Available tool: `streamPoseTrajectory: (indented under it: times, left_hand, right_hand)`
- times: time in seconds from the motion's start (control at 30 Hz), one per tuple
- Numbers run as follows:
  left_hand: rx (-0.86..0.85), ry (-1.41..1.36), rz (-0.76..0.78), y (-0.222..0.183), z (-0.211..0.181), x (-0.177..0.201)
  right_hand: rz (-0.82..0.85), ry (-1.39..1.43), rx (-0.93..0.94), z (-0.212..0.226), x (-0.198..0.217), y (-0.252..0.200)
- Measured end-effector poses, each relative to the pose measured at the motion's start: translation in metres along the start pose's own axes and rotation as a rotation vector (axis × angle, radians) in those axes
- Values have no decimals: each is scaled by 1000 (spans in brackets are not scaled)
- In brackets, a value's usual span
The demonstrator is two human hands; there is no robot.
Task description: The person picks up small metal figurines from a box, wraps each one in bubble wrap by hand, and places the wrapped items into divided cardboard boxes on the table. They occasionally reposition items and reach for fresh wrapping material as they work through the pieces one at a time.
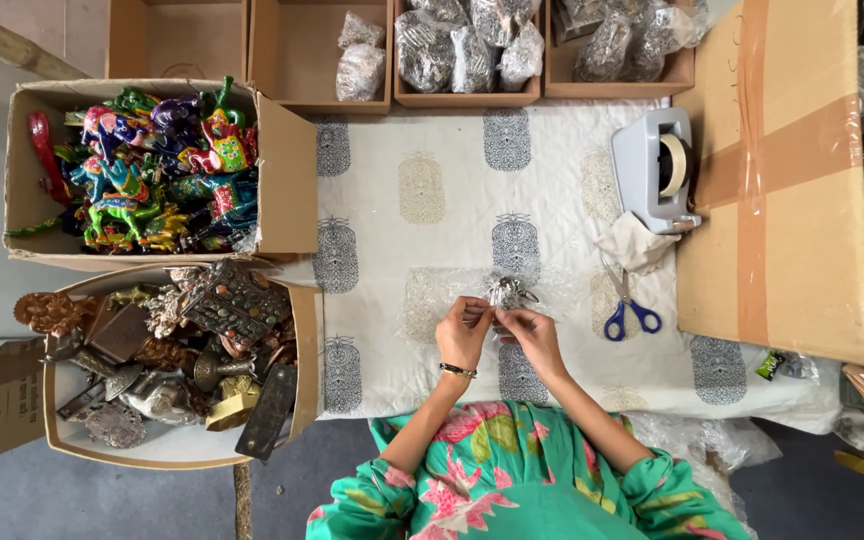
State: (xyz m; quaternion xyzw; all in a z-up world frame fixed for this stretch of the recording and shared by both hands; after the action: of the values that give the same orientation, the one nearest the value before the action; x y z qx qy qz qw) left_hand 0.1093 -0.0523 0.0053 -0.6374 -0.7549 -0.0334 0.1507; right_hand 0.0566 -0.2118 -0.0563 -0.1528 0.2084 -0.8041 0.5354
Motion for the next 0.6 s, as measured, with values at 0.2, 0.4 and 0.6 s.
streamPoseTrajectory:
  times: [0.2, 0.4, 0.6]
  left_hand:
    - [-4, 77, 6, -1, -1, 0]
    - [110, -72, 67, -1, 58, -16]
    - [475, -478, 213, -8, 115, -36]
  right_hand:
    - [4, -8, -7, -11, 4, 4]
    - [2, 9, 0, -11, 5, 3]
    - [-31, -25, 78, -16, 11, 11]
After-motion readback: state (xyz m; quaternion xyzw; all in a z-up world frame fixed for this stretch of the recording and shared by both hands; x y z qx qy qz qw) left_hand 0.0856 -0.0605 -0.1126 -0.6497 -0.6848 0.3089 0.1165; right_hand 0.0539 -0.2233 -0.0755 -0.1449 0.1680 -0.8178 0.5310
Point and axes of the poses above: each hand's wrist, its own y-axis towards the middle knuckle, its own x-axis out of the back of the hand, z = x × y, the point moved 7 cm from there along y, towards the middle knuckle, and after that the axes turned 10 degrees about -z, right-handed, at the moved point
